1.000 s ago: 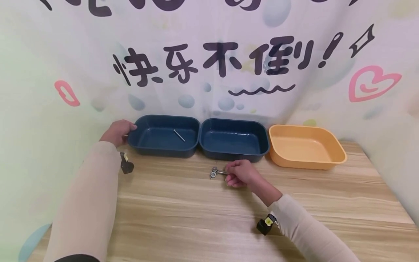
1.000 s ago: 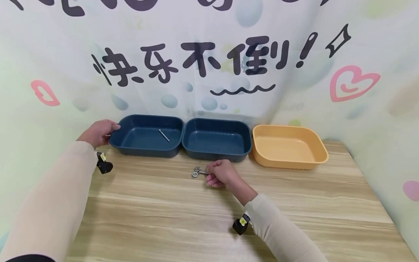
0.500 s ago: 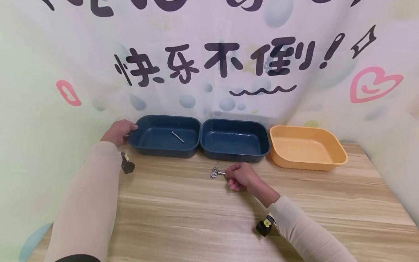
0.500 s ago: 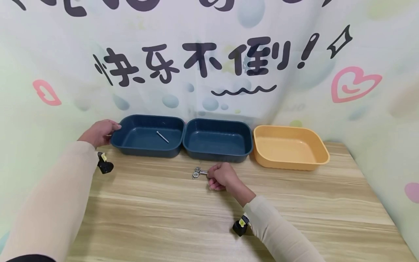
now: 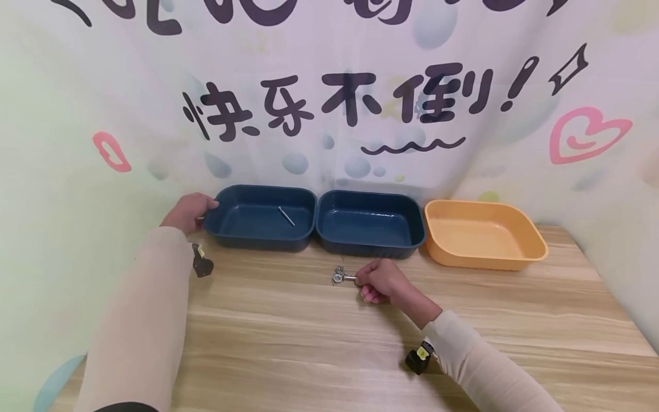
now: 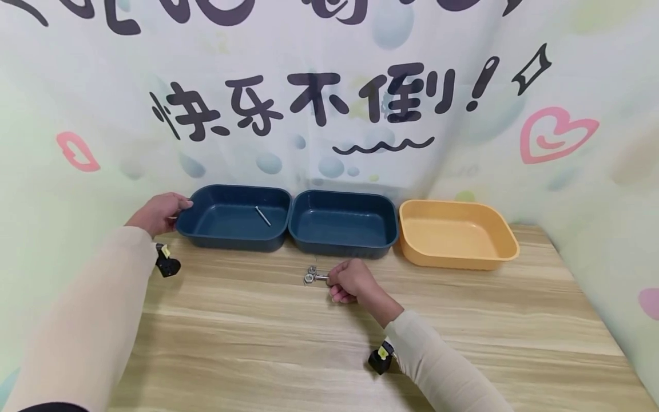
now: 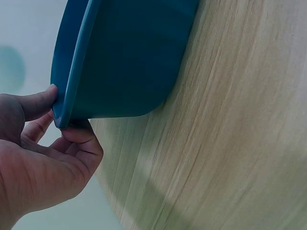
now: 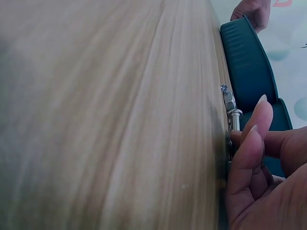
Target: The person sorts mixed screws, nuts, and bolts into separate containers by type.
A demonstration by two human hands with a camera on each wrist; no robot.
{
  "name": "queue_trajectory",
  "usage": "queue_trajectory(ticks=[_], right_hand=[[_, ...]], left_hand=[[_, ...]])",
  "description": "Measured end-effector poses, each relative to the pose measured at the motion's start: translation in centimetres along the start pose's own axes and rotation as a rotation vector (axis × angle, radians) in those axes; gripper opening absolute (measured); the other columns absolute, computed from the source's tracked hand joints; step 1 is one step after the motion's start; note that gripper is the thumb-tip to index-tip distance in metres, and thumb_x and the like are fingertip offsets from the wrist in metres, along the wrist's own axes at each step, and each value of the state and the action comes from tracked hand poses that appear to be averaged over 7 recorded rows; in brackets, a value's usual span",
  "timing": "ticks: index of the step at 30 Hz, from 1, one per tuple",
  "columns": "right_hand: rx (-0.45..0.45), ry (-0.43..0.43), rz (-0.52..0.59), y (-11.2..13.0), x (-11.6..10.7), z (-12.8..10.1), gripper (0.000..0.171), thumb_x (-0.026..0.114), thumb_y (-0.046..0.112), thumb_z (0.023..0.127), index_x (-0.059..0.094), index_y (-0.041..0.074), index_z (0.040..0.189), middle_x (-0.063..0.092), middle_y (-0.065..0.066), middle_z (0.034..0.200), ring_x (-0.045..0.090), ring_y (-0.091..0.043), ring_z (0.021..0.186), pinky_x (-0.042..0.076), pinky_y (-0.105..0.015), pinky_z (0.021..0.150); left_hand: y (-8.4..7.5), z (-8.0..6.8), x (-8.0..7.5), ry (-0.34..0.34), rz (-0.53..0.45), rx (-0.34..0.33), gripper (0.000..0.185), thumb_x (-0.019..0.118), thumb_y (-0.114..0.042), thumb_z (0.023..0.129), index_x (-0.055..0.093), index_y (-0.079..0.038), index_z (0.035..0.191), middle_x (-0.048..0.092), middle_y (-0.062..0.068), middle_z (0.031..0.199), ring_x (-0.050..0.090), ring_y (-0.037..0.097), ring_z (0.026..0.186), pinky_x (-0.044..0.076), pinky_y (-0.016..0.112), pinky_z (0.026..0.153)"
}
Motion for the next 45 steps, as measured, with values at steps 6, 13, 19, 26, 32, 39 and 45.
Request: queue_trajectory(ticks=[6,13,19,26,32,39,45], right_hand=[[0.014,0.002,-0.012,-0.1,0.0,0.0,0.011,0.066,0.009,0.091,0.067,0.002,0.1,0.059,-0.005,0.058,0.054,-0.01,0.044,0.047,-0.023,0.043],[0.021,-0.003,-0.029,0.0,-0.1,-0.1,0.011,0.066,0.009,0.091,0.068,0.003,0.1,0.059,-0.005,0.059,0.055,-0.011,0.044,0.048,-0.024,0.044],[0.008,0.01,-0.019,0.3,-0.3,-0.2,0.01,0.066,0.008,0.091,0.068,0.002,0.099,0.059,-0.005,0.058,0.055,-0.01,0.044,0.048,-0.023,0.043],[-0.054,0.017,-0.013,1.9,-0.5,-0.8,0.011,0.064,0.006,0.091,0.069,0.001,0.099,0.059,-0.007,0.059,0.054,-0.012,0.044,0.047,-0.022,0.044],[-0.1,0.052,-0.029,3.7,0.1,-1.2,0.013,0.063,0.008,0.092,0.068,0.001,0.101,0.06,-0.007,0.061,0.055,-0.013,0.046,0.048,-0.023,0.045],[-0.147,0.086,-0.042,6.6,1.1,-1.3,0.019,0.065,0.009,0.091,0.068,-0.002,0.107,0.061,-0.007,0.061,0.057,-0.013,0.047,0.049,-0.023,0.046],[-0.158,0.083,-0.035,10.2,2.4,-1.0,0.017,0.067,0.009,0.09,0.069,0.001,0.105,0.063,-0.007,0.062,0.058,-0.013,0.047,0.05,-0.024,0.047]], left_hand=[[0.2,0.0,0.2,-0.013,0.018,-0.007,0.03,0.046,-0.015,0.101,0.047,-0.001,0.127,0.045,0.008,0.114,0.046,0.019,0.094,0.049,0.025,0.068],[0.2,0.3,0.2,-0.009,0.024,0.004,0.031,0.046,-0.015,0.101,0.046,-0.001,0.128,0.044,0.009,0.116,0.046,0.02,0.096,0.049,0.025,0.069],[0.1,0.4,0.1,-0.009,0.022,0.0,0.03,0.047,-0.015,0.101,0.048,-0.001,0.127,0.045,0.008,0.116,0.046,0.02,0.097,0.049,0.026,0.071],[-0.2,0.2,0.3,0.007,0.031,0.006,0.03,0.047,-0.016,0.101,0.047,0.0,0.126,0.045,0.01,0.118,0.048,0.018,0.094,0.05,0.025,0.071],[0.0,0.0,0.2,-0.003,0.042,0.001,0.032,0.046,-0.015,0.1,0.047,0.001,0.128,0.044,0.011,0.12,0.05,0.018,0.094,0.051,0.024,0.07],[0.3,0.2,0.0,-0.001,0.048,0.0,0.029,0.046,-0.016,0.101,0.048,0.0,0.125,0.046,0.01,0.114,0.051,0.017,0.091,0.05,0.025,0.068],[0.1,0.3,0.1,0.002,0.049,-0.006,0.033,0.046,-0.017,0.1,0.046,0.0,0.129,0.046,0.01,0.116,0.049,0.019,0.094,0.049,0.026,0.07]])
Point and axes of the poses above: each hand's wrist, its own z-axis towards the middle knuckle, its own x-axis out of the palm, y = z × x, the point moved 2 cm from there along z, towards the middle knuckle
